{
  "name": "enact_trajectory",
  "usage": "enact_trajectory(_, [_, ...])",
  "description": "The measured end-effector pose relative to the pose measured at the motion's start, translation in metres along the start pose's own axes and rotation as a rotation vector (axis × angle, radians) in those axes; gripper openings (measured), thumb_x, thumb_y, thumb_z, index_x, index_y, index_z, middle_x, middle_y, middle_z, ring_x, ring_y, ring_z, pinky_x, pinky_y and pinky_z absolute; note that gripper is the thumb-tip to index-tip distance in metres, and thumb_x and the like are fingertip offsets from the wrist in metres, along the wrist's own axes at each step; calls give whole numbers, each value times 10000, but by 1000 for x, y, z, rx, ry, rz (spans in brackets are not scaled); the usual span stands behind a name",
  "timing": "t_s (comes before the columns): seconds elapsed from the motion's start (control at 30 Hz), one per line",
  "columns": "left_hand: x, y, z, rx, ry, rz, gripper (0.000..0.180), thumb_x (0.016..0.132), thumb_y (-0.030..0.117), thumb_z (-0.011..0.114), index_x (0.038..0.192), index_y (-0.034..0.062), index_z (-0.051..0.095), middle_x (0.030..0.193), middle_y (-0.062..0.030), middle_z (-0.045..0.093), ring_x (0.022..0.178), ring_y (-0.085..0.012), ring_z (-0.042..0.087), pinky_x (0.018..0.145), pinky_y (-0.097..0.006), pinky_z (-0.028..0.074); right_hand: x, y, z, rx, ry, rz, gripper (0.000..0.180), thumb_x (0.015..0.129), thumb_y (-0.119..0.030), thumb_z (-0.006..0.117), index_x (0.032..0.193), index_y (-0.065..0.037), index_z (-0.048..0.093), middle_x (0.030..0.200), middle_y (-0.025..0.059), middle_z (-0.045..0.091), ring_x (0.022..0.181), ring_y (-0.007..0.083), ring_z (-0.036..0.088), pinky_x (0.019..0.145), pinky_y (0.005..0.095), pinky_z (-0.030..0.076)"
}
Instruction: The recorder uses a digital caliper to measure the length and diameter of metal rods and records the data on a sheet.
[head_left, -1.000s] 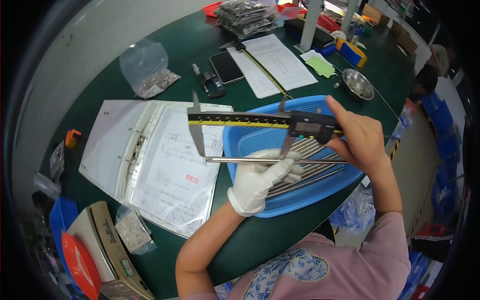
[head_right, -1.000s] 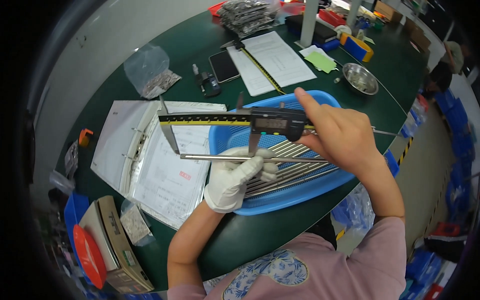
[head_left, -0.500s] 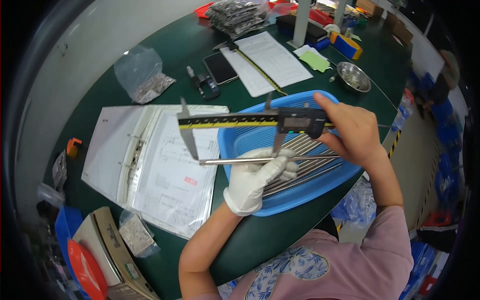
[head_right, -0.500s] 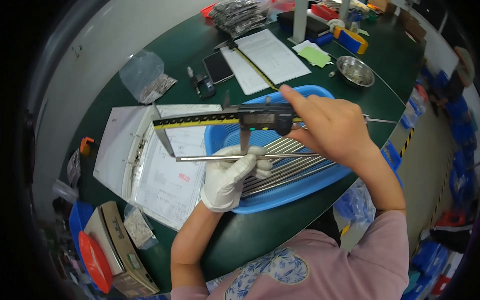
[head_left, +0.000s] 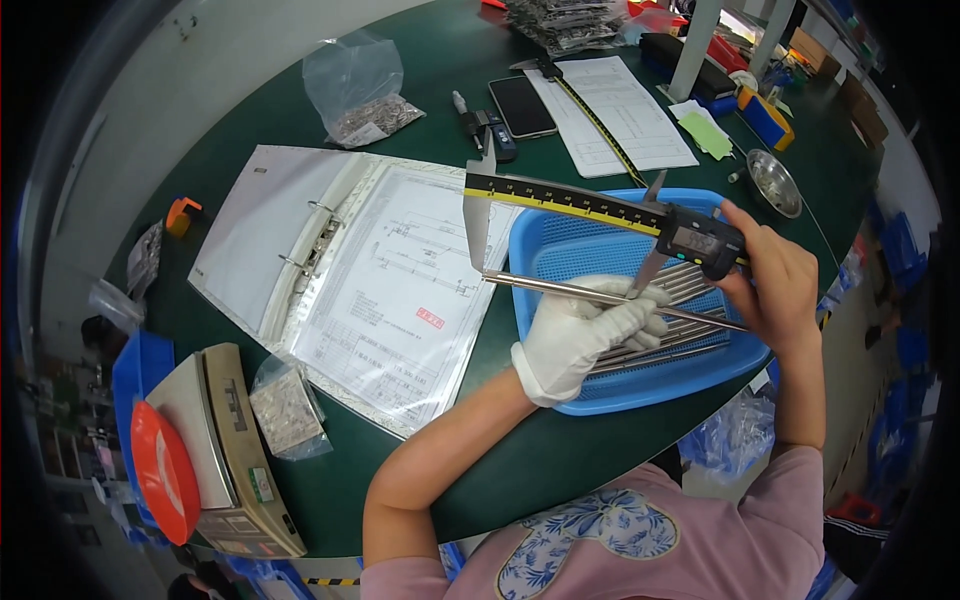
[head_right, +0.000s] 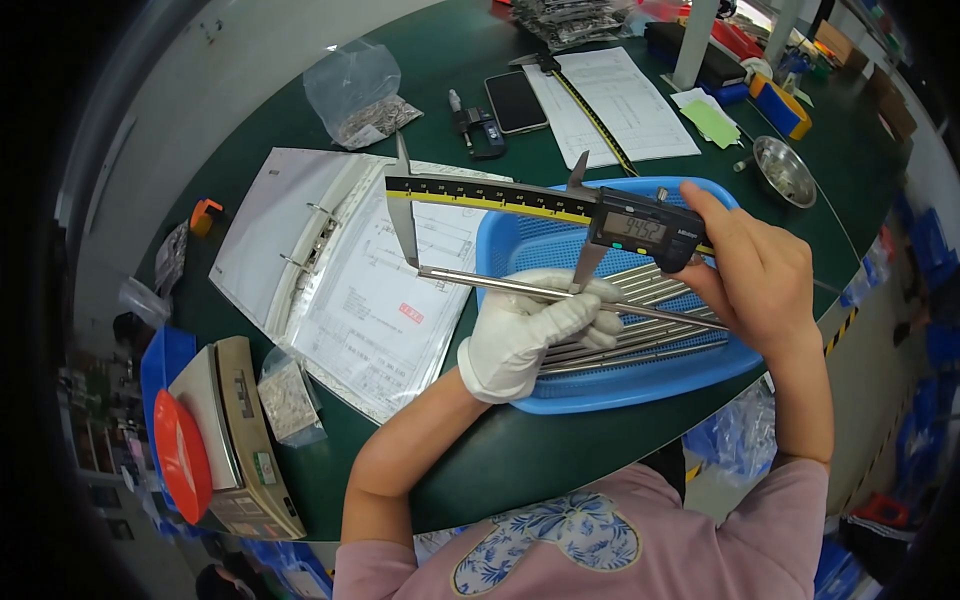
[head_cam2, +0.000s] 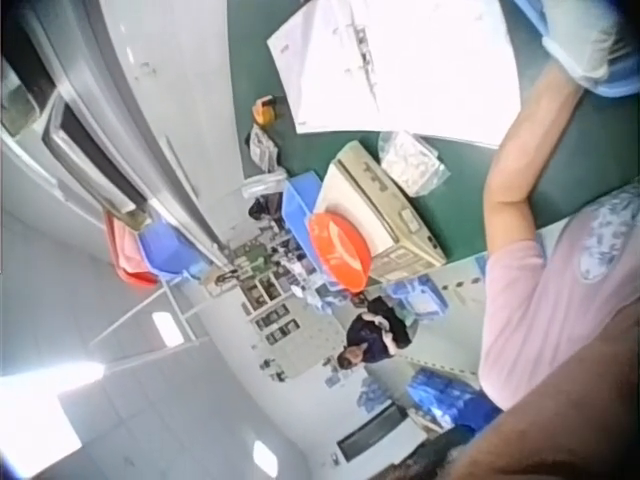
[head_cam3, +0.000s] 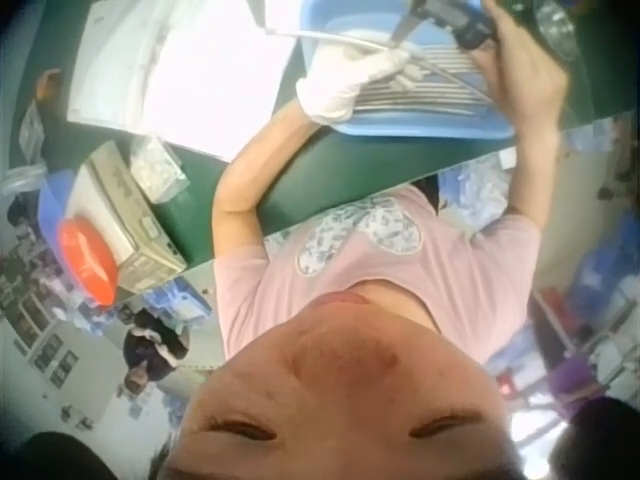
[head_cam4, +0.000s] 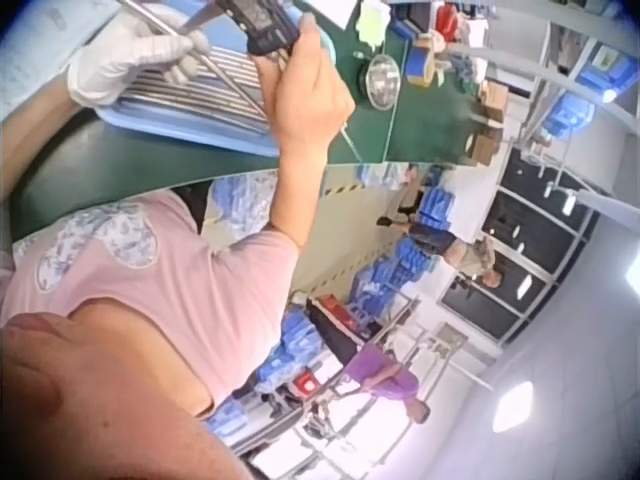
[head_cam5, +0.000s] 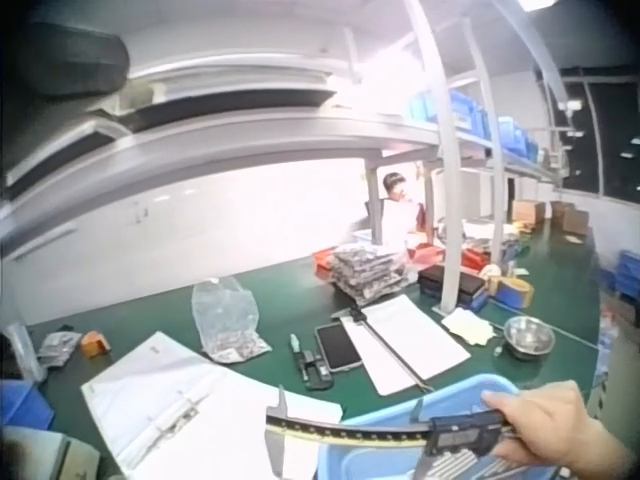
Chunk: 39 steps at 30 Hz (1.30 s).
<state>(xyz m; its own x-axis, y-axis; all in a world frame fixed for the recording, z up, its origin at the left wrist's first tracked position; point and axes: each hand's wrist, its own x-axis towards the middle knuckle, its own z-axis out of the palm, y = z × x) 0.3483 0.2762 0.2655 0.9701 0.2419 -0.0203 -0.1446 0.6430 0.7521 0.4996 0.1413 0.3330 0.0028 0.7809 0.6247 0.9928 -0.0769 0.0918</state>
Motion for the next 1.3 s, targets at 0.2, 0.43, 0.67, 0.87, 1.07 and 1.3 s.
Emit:
enact_trajectory(0.2, [2,4,3,85,4,-21,250,822,106,541,984,-84,529,807,-157,595,706,-195,595,657,-280,500,2,4,-2,-56,-37,32,430,677,-335,624,982,-43,544,667,61,546,543,206,542,468,273,407])
enact_trajectory(0.43, [4,2,0,120,24,-21,250,821,105,549,1009,-59,538,797,-122,599,688,-144,584,637,-232,487,0,10,11,-18,55,-5,391,637,-309,663,916,-61,545,632,27,529,530,174,541,436,272,401])
enact_trajectory(0.67, [2,3,4,149,72,-23,232,812,72,551,999,-63,535,798,-121,595,682,-137,579,628,-228,488,-1,10,12,-13,20,20,395,632,-318,666,915,-71,546,634,25,534,536,174,546,450,270,411])
enact_trajectory(0.87, [1,3,4,159,90,-23,225,805,53,554,994,-67,530,800,-124,593,682,-135,578,624,-220,488,-3,9,14,-2,29,29,385,632,-319,665,908,-77,549,634,24,535,538,176,547,457,270,416])
enact_trajectory(1.07, [2,4,4,172,90,-27,222,807,52,551,990,-71,528,798,-123,590,678,-133,575,620,-219,486,-3,11,16,20,25,2,403,667,-325,651,938,-42,554,627,55,533,529,198,546,446,275,394])
enact_trajectory(1.3, [1,4,4,171,85,-27,227,806,57,554,992,-71,527,797,-119,586,678,-130,572,617,-216,483,-3,11,16,23,0,16,409,657,-320,660,937,-43,552,634,58,541,539,200,553,449,277,399])
